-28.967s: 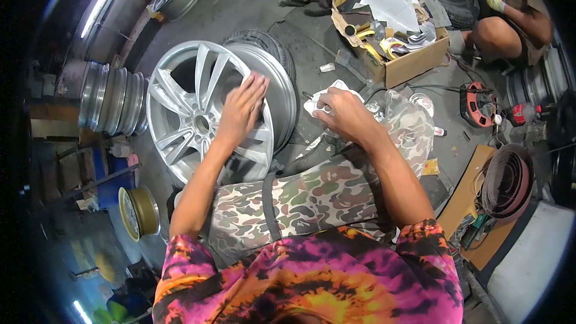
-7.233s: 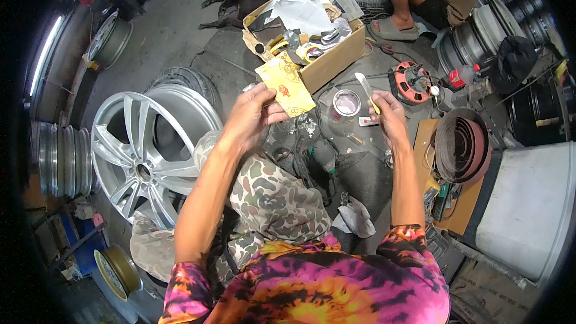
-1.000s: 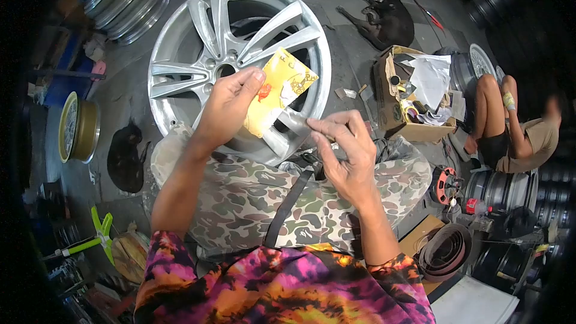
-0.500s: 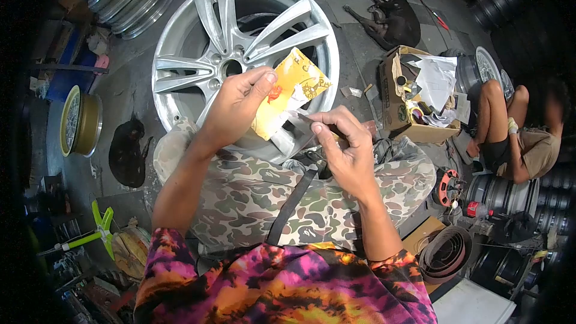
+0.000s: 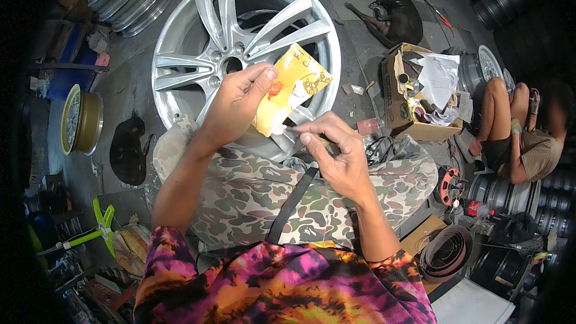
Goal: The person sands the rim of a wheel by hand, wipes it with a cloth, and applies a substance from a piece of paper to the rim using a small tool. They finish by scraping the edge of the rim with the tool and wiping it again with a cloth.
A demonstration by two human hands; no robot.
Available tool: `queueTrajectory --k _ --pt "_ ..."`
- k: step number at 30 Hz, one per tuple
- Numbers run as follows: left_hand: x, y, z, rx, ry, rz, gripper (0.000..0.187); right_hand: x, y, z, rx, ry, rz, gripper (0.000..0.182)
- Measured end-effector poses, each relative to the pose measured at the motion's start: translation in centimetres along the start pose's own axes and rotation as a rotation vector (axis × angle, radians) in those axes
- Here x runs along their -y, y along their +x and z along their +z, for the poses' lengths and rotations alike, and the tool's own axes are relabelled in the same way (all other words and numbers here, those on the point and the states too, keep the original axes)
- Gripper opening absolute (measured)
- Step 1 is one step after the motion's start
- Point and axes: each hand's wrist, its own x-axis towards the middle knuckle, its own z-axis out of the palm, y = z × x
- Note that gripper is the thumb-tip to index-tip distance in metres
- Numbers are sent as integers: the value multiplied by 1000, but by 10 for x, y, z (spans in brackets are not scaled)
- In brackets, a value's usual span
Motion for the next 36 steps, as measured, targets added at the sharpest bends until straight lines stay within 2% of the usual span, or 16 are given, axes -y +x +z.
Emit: queueTrajectory --k 3,5,7,9,10,14,16,17,19,22,29,36 --pt "3 1 -1 -9 -95 -19 35 -2 -2 -2 74 30 -23 12" --pt "4 1 -1 2 -132 -36 35 -3 0 3 -134 49 -138 13" --pt "4 1 -1 80 -351 -114 35 -3 5 10 -180 11 -182 18" --pt "3 1 0 74 -473 -180 35 -5 7 16 -239 -87 -323 23" --pt "3 2 0 63 -596 -247 35 -7 7 17 -226 -109 -335 27" --pt "1 0 -6 123 -644 -296 36 -12 -1 17 -201 -154 -304 27" --pt "-1 -1 0 3 -505 -230 34 -9 -6 11 -178 -185 -298 26" --pt "0 0 0 3 -506 -230 34 -7 -7 7 -155 -218 -293 25" --pt "6 2 -2 -26 -309 -74 34 -7 -8 -3 -153 -243 -307 24" --pt "6 1 -3 -56 -165 -31 34 3 -5 -4 -186 -273 -304 23" --pt "-1 -2 1 -52 -100 3 35 25 9 11 -190 -348 -320 23" --pt "-14 -4 1 -58 57 58 27 26 16 17 -172 -345 -300 22"
